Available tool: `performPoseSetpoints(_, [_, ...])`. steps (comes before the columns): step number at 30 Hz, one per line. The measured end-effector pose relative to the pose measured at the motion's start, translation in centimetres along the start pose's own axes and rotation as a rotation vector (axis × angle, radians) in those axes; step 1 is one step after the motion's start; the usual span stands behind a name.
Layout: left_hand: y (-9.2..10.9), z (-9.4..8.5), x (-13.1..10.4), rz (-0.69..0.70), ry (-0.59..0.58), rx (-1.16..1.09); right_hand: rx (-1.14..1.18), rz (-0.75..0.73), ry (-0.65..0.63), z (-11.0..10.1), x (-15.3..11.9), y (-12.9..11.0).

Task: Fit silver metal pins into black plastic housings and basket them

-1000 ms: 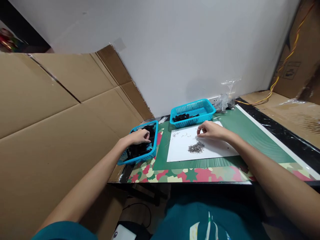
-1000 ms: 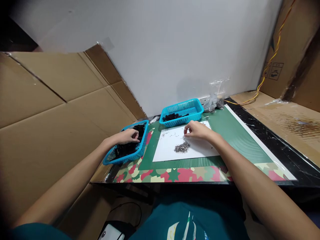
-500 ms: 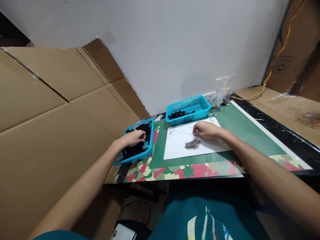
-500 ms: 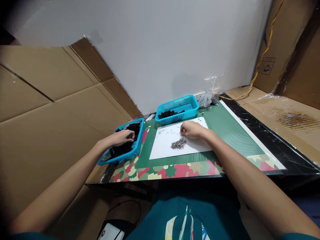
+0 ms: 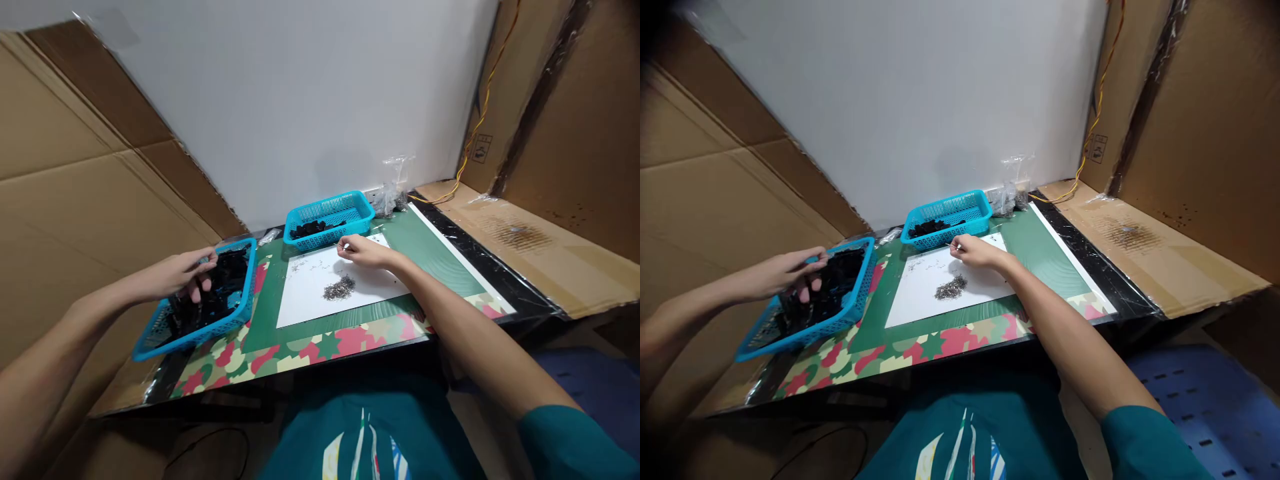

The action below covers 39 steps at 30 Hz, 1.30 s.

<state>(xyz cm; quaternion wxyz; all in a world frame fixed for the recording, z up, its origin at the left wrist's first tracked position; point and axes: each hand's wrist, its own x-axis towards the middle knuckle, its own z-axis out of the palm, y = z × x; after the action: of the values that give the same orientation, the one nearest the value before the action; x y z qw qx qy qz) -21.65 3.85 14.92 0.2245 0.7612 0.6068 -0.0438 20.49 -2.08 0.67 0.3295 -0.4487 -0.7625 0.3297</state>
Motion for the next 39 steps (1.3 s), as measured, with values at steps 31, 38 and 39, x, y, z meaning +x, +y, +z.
performPoseSetpoints(31, [15.5, 16.5, 9.1, 0.434, 0.317, -1.178, -0.219, 0.094, -0.049, 1.3, 0.1, 1.4])
performPoseSetpoints(38, [15.2, 18.3, 8.4, 0.387, 0.072, -1.335, -0.012, 0.025, 0.072, 0.2, -0.3, 0.4])
performPoseSetpoints(39, [15.1, 18.3, 8.2, 0.389, 0.06, -1.328, 0.026, 0.01, 0.114, 0.1, -0.4, 0.3])
